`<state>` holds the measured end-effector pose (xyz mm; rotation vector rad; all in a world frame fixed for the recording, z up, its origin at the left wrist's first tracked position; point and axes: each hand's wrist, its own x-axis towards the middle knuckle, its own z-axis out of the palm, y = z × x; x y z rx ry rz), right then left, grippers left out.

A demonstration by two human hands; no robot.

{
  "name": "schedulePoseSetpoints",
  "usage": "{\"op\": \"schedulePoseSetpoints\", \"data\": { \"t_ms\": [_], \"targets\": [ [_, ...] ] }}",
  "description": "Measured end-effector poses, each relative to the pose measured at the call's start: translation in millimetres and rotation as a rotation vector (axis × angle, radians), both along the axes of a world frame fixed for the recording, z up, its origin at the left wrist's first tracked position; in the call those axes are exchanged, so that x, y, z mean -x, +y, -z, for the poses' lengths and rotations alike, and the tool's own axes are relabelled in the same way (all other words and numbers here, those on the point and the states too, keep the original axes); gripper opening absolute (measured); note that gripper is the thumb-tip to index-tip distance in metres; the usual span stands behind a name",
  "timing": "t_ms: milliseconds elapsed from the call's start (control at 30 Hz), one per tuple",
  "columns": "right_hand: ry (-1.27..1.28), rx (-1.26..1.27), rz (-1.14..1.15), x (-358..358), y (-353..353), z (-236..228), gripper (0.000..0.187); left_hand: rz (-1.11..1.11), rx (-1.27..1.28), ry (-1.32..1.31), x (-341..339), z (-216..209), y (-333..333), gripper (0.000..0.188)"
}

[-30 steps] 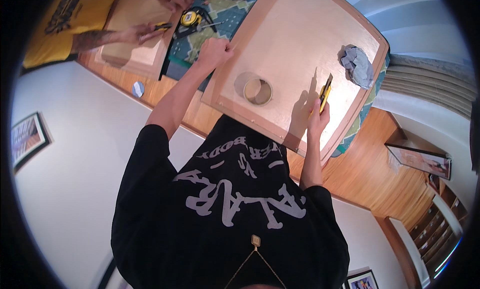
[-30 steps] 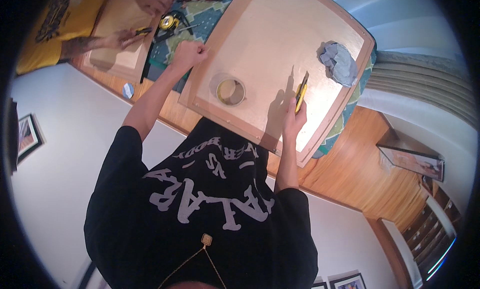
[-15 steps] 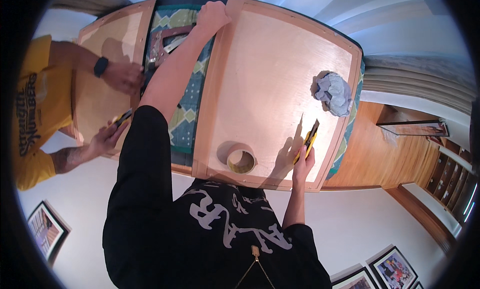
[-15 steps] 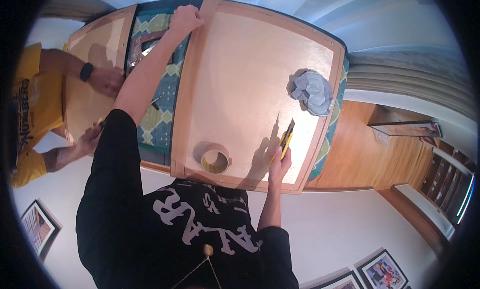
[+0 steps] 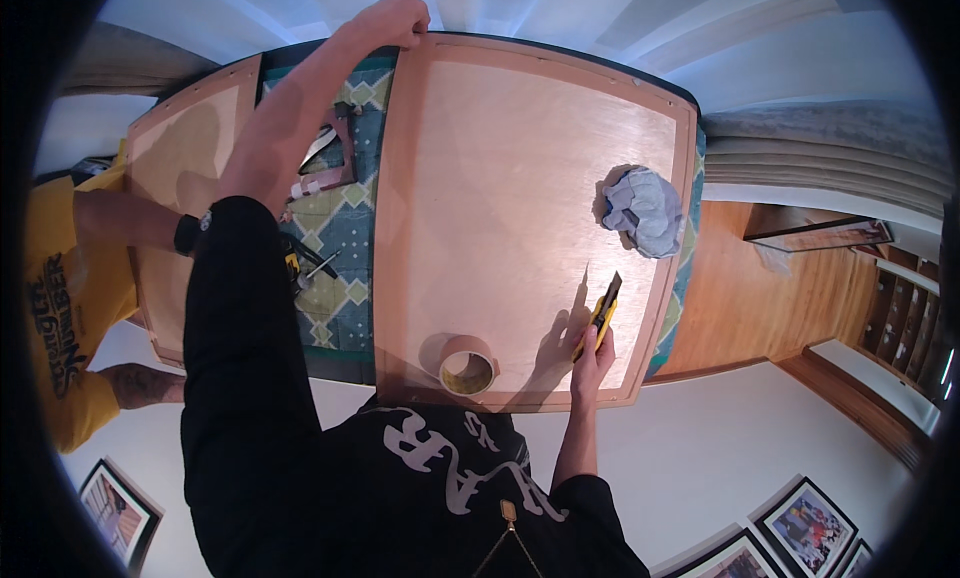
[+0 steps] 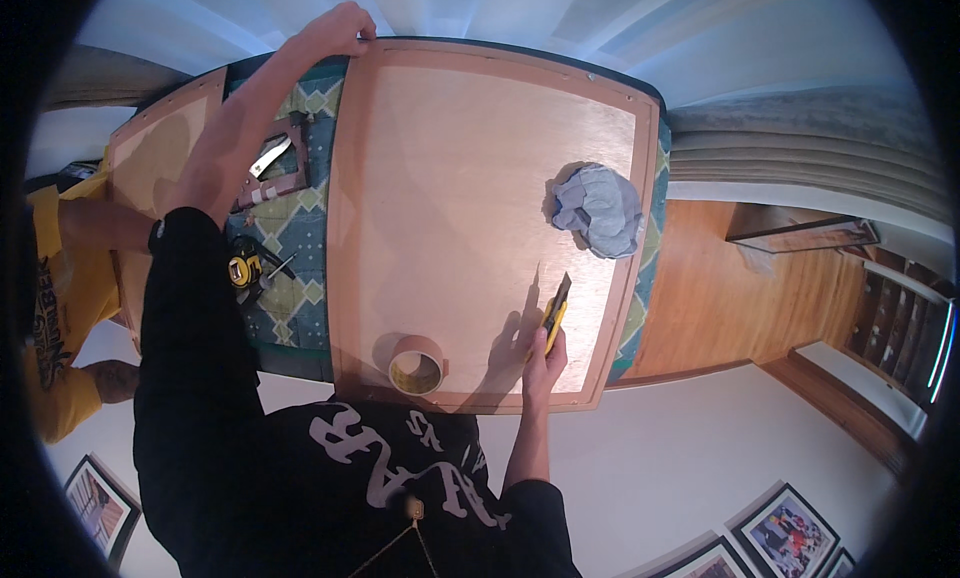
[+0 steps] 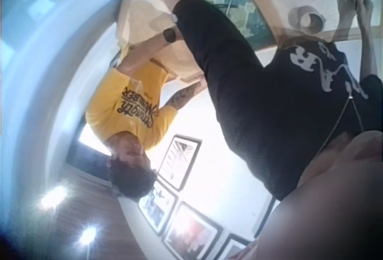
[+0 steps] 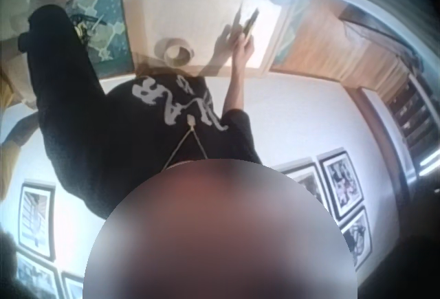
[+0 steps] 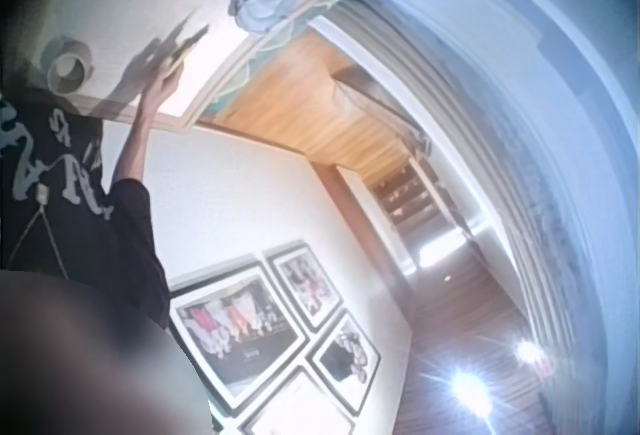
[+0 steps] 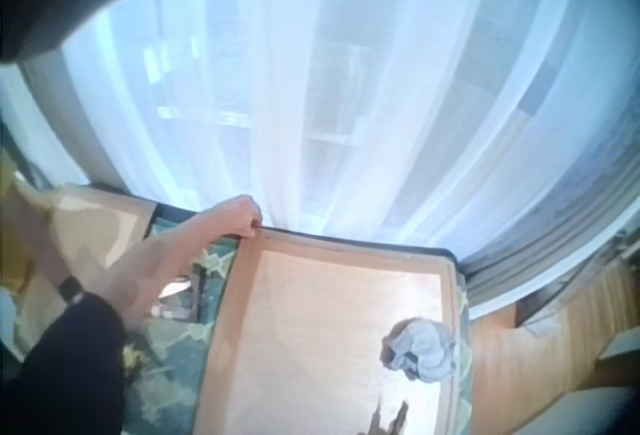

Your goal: The person applies brown edge tape to the edges of a wooden board, presses it down, and trims the excess with a utility knife. They repeat this process on multiple edges and wipe the surface with a blue cloth.

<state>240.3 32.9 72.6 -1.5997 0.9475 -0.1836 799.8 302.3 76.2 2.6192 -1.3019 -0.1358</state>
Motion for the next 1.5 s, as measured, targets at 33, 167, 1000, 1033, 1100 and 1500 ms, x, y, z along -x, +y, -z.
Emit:
{"op": "schedulePoseSetpoints", "data": {
  "t_ms": [33,167,1000,1033,1100,1500],
  "targets": [
    [0.0,-0.019,0.007,0,1,1,0.016,0.073,0.023,-0.016,-3,-1,2,0.025],
    [0.013,0.004,0.003,-2,3,-3,0.016,0.27,-0.043,-0.018,-4,-14,-14,0.017],
    [-0.162,-0.034,-0.268,-25,-12,-26,0.036,-1.027,0.782,0.14,306,-34,46,0.034],
    [-0.17,-0.135,-0.276,-29,-8,-34,0.039,-1.152,0.709,0.165,363,-35,59,0.033],
    [-0.196,-0.19,-0.429,-34,1,-48,0.035,-1.368,0.573,0.188,469,-30,79,0.031],
    [-0.081,0.05,-1.379,34,84,-70,0.051,-1.889,0.785,0.137,644,44,44,0.03]
  ]
}}
